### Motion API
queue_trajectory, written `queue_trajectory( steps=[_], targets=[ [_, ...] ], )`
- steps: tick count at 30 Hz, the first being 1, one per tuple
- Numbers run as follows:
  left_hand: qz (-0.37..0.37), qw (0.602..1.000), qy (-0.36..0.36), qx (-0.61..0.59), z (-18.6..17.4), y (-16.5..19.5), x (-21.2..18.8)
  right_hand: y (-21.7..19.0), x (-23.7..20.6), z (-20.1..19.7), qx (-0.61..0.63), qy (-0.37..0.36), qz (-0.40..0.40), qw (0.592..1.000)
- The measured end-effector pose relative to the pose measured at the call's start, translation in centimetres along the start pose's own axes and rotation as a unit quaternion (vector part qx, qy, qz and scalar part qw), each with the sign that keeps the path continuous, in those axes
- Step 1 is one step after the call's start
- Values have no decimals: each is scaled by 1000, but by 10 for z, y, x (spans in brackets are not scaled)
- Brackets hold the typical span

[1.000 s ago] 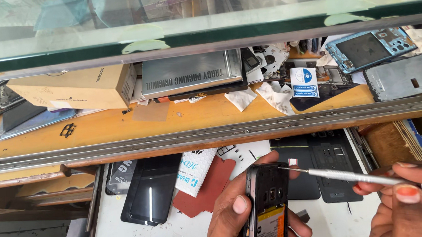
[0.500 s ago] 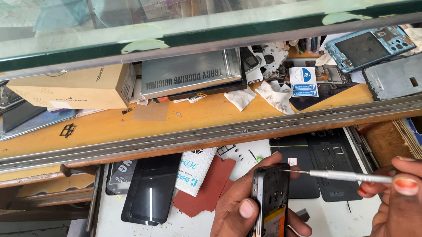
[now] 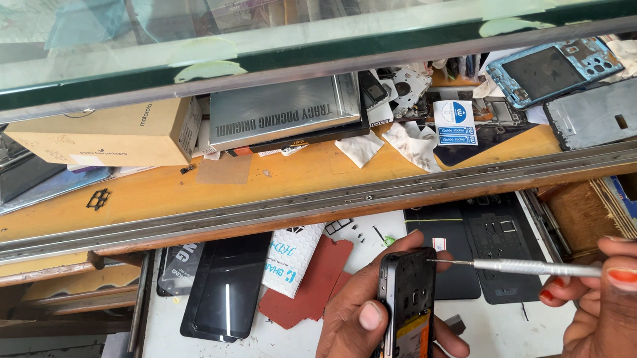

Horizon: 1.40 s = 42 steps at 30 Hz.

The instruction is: The person disassembles a black smartphone using a screwdriver and a plastic pry tool. They remove the back cover, unscrew internal components, and carefully lift the battery to expose the motherboard and other internal parts.

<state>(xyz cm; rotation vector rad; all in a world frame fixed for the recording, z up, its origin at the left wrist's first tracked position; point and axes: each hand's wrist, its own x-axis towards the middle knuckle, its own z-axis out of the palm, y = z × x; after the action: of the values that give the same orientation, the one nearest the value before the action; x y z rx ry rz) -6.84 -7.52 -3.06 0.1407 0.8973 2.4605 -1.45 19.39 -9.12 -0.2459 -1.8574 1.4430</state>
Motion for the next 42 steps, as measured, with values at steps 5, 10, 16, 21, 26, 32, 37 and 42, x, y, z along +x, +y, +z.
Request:
queue_trajectory(
  steps=[5, 10, 16, 21, 26, 32, 37, 42],
  targets=[
    [10, 1000, -6, 11, 2, -2, -2, -2, 1, 0, -22, -7, -6, 1000],
    [6, 1000, -7, 4, 2, -2, -4, -10, -1, 8, -34, 9, 0, 999],
    [13, 1000, 2, 28, 3, -8, 0, -6, -1, 7, -37, 29, -19, 999],
    [19, 999, 6, 26, -1, -15, -4, 5, -4, 1, -19, 9, -16, 1000],
    [74, 989, -24, 129, -7, -31, 0, 11, 6, -13, 8, -82, 13, 997],
    [56, 993, -59, 88, -17, -40, 4, 12, 21, -30, 44, -250, 37, 967],
    [-23, 1000, -7, 20, -22, -31, -5, 26, 17, -28, 62, -274, 25, 959],
    [-11, 999, 8, 48, -19, -36, 5, 66, 52, -52, 103, -395, 13, 913]
  ],
)
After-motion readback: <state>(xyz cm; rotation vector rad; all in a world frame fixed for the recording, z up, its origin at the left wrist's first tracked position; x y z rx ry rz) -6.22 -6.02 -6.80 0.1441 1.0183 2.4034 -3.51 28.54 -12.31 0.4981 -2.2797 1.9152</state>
